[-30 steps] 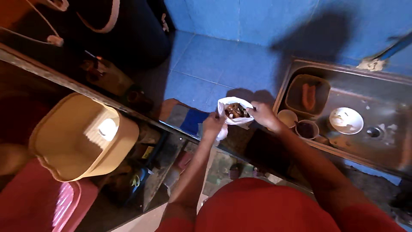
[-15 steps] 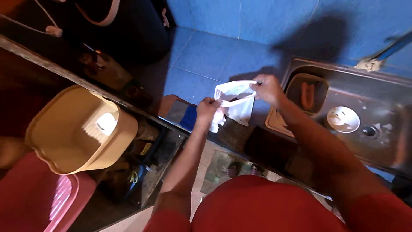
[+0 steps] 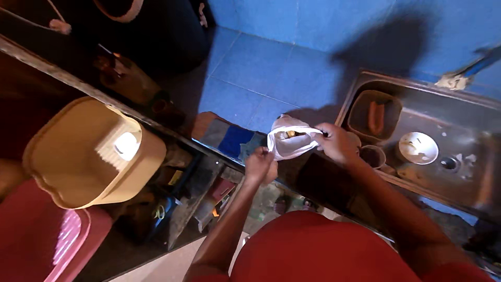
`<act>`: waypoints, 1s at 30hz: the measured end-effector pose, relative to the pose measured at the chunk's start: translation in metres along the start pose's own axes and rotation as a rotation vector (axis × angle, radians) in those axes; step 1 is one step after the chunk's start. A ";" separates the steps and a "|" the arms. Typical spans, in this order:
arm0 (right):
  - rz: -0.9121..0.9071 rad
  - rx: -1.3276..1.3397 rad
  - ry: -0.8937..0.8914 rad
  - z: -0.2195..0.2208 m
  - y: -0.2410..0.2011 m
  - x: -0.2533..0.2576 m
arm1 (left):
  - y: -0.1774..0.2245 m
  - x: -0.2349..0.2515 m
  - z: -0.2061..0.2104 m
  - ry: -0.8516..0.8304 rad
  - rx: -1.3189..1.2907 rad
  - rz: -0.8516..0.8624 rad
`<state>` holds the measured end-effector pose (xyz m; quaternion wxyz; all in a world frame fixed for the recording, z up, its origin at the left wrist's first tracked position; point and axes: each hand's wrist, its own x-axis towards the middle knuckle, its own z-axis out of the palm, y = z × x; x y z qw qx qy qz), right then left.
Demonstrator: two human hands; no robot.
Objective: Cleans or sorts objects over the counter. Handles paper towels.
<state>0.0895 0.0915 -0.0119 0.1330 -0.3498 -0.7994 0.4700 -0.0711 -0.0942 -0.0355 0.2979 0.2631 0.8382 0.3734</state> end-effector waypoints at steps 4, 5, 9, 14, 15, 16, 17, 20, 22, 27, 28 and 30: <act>-0.012 -0.037 0.004 -0.016 -0.017 0.016 | 0.014 0.010 -0.007 0.066 0.105 0.089; -0.016 -0.063 -0.015 -0.022 -0.025 0.027 | 0.021 0.017 -0.012 0.081 0.150 0.139; -0.156 -0.234 0.012 -0.058 -0.074 0.061 | 0.074 0.035 -0.045 0.135 0.308 0.307; -0.206 -0.218 0.126 -0.088 -0.122 0.058 | 0.112 0.028 -0.060 0.271 0.247 0.347; -0.198 -0.224 0.107 -0.088 -0.122 0.059 | 0.110 0.027 -0.058 0.266 0.246 0.337; -0.187 -0.236 0.081 -0.090 -0.123 0.060 | 0.107 0.027 -0.056 0.251 0.255 0.333; -0.182 -0.237 0.065 -0.093 -0.124 0.060 | 0.104 0.028 -0.055 0.234 0.270 0.337; -0.204 -0.124 0.060 -0.103 -0.131 0.055 | 0.103 0.027 -0.058 0.228 0.281 0.353; -0.241 -0.006 0.052 -0.106 -0.129 0.051 | 0.107 0.023 -0.063 0.246 0.241 0.337; -0.497 0.048 0.230 -0.101 -0.113 0.017 | 0.108 0.015 -0.058 0.247 -0.184 0.551; -0.581 0.003 0.301 -0.097 -0.107 0.007 | 0.111 0.012 -0.053 0.181 -0.249 0.608; -0.756 -0.110 0.431 -0.086 -0.093 -0.016 | 0.121 0.005 -0.039 0.063 -0.270 0.687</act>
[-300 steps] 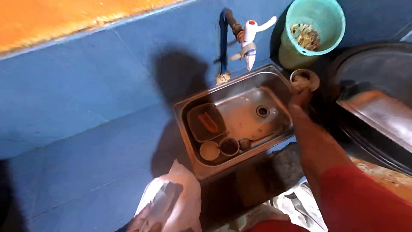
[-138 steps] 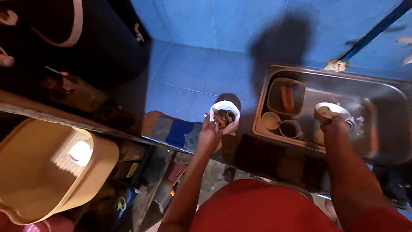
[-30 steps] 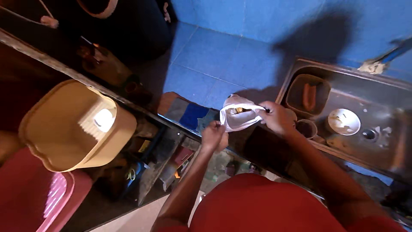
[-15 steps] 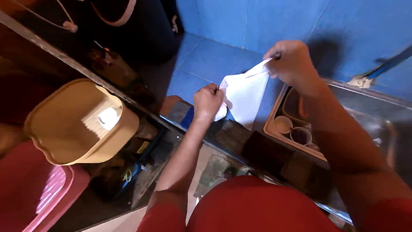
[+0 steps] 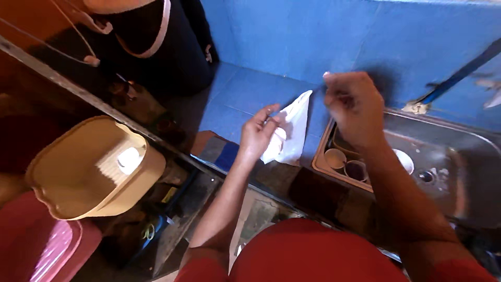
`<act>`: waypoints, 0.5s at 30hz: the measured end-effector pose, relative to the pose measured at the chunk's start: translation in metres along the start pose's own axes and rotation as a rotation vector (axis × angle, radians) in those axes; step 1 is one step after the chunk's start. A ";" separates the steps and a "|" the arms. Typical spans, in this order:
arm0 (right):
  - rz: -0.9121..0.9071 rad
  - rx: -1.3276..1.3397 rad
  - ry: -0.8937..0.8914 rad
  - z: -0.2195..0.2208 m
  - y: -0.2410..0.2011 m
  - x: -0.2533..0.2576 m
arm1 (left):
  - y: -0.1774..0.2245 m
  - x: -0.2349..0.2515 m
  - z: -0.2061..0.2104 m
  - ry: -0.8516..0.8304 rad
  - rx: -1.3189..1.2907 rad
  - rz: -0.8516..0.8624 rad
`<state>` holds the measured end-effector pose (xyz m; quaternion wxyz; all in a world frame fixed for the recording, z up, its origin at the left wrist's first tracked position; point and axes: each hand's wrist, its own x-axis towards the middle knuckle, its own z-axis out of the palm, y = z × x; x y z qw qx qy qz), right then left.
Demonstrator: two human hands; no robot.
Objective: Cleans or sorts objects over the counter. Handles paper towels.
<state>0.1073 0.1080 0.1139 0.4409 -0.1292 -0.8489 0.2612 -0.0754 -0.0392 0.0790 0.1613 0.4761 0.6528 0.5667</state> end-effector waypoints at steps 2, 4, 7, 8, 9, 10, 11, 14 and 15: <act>-0.145 -0.105 0.073 0.000 -0.008 -0.027 | 0.007 0.002 0.021 -0.104 0.023 0.044; -0.316 -0.169 0.167 0.005 -0.005 -0.049 | 0.011 0.006 0.044 -0.176 0.092 0.111; -0.502 -0.287 0.188 0.004 0.019 -0.073 | 0.023 0.012 0.078 -0.291 0.162 0.212; -0.436 -0.371 0.106 -0.003 0.035 -0.083 | 0.028 0.013 0.089 -0.327 0.190 0.233; -0.241 -0.474 -0.025 -0.014 0.052 -0.095 | 0.032 0.014 0.099 -0.374 0.231 0.219; 0.067 -0.557 -0.201 -0.029 0.069 -0.105 | 0.035 0.014 0.105 -0.437 0.269 0.179; 0.365 -0.588 -0.337 -0.047 0.092 -0.114 | 0.035 0.015 0.111 -0.467 0.284 0.168; 0.844 -0.371 -0.381 -0.115 0.134 -0.138 | 0.030 0.017 0.118 -0.457 0.304 0.164; 0.879 -0.194 -0.330 -0.136 0.126 -0.143 | 0.027 0.015 0.120 -0.447 0.311 0.164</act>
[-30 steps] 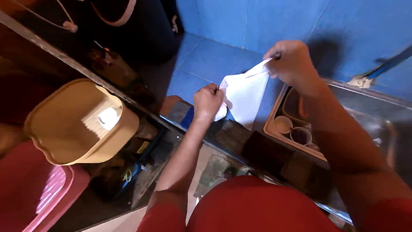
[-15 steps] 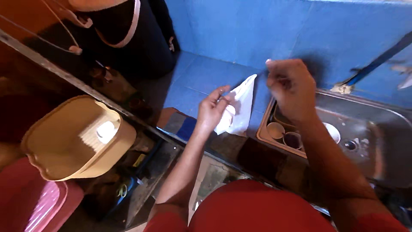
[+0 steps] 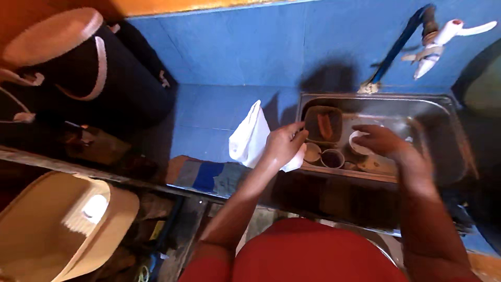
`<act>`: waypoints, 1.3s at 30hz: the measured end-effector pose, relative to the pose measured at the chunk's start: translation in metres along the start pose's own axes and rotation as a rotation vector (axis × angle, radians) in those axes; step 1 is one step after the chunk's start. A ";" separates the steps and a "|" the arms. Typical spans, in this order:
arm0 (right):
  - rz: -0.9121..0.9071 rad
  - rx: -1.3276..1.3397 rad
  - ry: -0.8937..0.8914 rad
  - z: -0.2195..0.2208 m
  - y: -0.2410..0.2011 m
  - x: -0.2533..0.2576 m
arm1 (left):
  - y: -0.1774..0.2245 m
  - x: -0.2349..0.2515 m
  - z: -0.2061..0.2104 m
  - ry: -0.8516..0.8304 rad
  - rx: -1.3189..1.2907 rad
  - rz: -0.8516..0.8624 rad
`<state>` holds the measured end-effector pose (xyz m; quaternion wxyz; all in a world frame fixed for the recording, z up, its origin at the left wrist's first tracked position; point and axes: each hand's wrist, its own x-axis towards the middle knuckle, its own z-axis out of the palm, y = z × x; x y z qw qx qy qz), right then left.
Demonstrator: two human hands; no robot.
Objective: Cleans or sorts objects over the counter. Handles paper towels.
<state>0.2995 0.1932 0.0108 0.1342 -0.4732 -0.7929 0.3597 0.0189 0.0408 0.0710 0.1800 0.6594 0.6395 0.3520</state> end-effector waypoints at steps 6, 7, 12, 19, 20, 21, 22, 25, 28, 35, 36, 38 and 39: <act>0.117 0.194 0.234 0.004 0.011 -0.032 | -0.004 -0.025 0.007 0.019 0.104 0.047; 0.121 -0.028 0.214 0.015 0.012 -0.028 | -0.002 -0.034 -0.001 0.071 0.145 0.055; -0.047 0.009 -0.044 0.060 -0.028 -0.002 | -0.011 -0.067 -0.088 0.226 0.453 -0.190; -0.386 0.042 -0.186 0.177 -0.092 0.058 | -0.090 -0.050 -0.097 -0.234 0.469 -0.336; -0.384 0.082 -0.209 0.191 -0.097 0.068 | -0.087 -0.042 -0.099 -0.209 0.452 -0.306; -0.397 0.142 -0.219 0.206 -0.099 0.079 | -0.077 -0.034 -0.104 -0.189 0.445 -0.278; -0.402 0.218 -0.246 0.216 -0.102 0.086 | -0.065 -0.026 -0.109 -0.166 0.453 -0.243; -0.445 0.347 -0.345 0.231 -0.112 0.093 | -0.035 -0.006 -0.119 -0.141 0.514 -0.140; -0.275 0.354 -0.402 0.207 -0.162 0.055 | -0.017 0.009 -0.116 -0.203 0.526 -0.127; -0.040 0.871 -0.432 0.230 -0.159 0.073 | -0.022 0.019 -0.129 -0.004 0.381 -0.100; -0.041 0.952 -0.495 0.220 -0.163 0.062 | -0.023 0.015 -0.139 0.040 0.361 -0.111; -0.041 1.050 -0.500 0.208 -0.169 0.054 | -0.028 0.003 -0.158 0.075 0.319 -0.161; -0.034 1.094 -0.471 0.208 -0.171 0.060 | -0.034 -0.002 -0.166 0.074 0.284 -0.201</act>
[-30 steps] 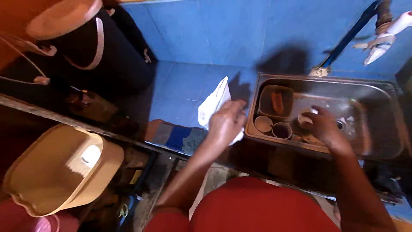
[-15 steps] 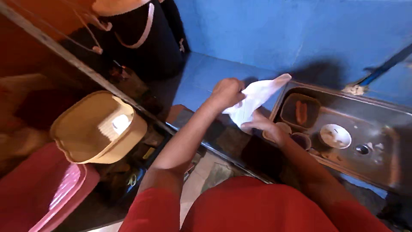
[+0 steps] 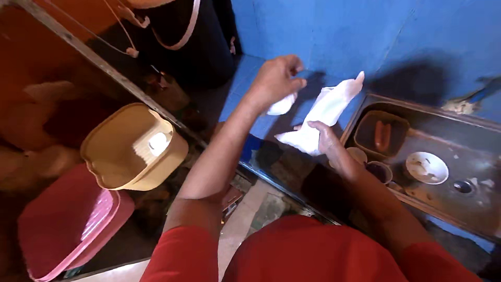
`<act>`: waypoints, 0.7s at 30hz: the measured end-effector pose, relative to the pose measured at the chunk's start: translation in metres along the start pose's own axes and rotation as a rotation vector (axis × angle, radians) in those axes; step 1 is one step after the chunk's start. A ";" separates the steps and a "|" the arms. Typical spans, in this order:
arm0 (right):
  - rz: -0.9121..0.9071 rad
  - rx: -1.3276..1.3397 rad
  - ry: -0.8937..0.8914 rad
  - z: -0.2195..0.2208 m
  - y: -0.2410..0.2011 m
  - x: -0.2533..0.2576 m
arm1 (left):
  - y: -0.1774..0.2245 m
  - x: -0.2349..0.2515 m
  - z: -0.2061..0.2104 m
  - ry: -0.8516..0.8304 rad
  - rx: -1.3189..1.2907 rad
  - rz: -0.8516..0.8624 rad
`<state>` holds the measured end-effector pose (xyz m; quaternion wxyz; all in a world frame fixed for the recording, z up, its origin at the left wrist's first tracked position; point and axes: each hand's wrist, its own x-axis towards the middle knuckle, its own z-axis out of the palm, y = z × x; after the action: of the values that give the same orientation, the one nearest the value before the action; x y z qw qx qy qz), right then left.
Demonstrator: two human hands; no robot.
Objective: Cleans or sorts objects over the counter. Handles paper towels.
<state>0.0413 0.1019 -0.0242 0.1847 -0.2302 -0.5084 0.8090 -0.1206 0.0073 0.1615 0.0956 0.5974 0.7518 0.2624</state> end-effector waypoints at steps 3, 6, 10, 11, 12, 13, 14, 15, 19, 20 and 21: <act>-0.064 0.098 0.060 0.001 -0.007 0.027 | -0.025 -0.008 -0.005 -0.112 -0.095 -0.106; -0.092 0.116 -0.016 0.008 -0.023 0.031 | -0.032 -0.009 0.007 -0.215 -0.139 -0.149; -0.200 -0.235 -0.036 0.020 -0.035 0.025 | -0.024 -0.001 0.034 -0.315 -0.391 -0.118; -0.185 -0.329 -0.040 0.024 -0.039 0.019 | -0.023 0.001 0.042 -0.321 -0.504 -0.121; -0.157 -0.387 -0.069 0.028 -0.043 0.014 | -0.022 0.004 0.049 -0.315 -0.588 -0.137; -0.158 -0.428 -0.083 0.029 -0.041 0.013 | -0.024 0.006 0.055 -0.291 -0.633 -0.153; -0.177 -0.465 -0.094 0.029 -0.039 0.014 | -0.024 0.007 0.058 -0.260 -0.653 -0.164; -0.224 -0.512 -0.099 0.026 -0.036 0.017 | -0.021 0.007 0.060 -0.214 -0.638 -0.189; -0.155 -0.774 -0.211 0.007 -0.044 0.015 | -0.009 -0.003 0.065 -0.100 -0.418 -0.273; -0.148 -0.809 -0.211 0.004 -0.045 0.017 | -0.005 -0.006 0.068 -0.082 -0.388 -0.284; -0.165 -0.830 -0.180 0.001 -0.045 0.017 | -0.001 -0.009 0.070 -0.053 -0.382 -0.297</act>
<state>0.0297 0.1284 0.0136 0.0953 -0.1723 -0.8213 0.5355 -0.0871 0.0186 0.1007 0.2639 0.4579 0.7655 0.3669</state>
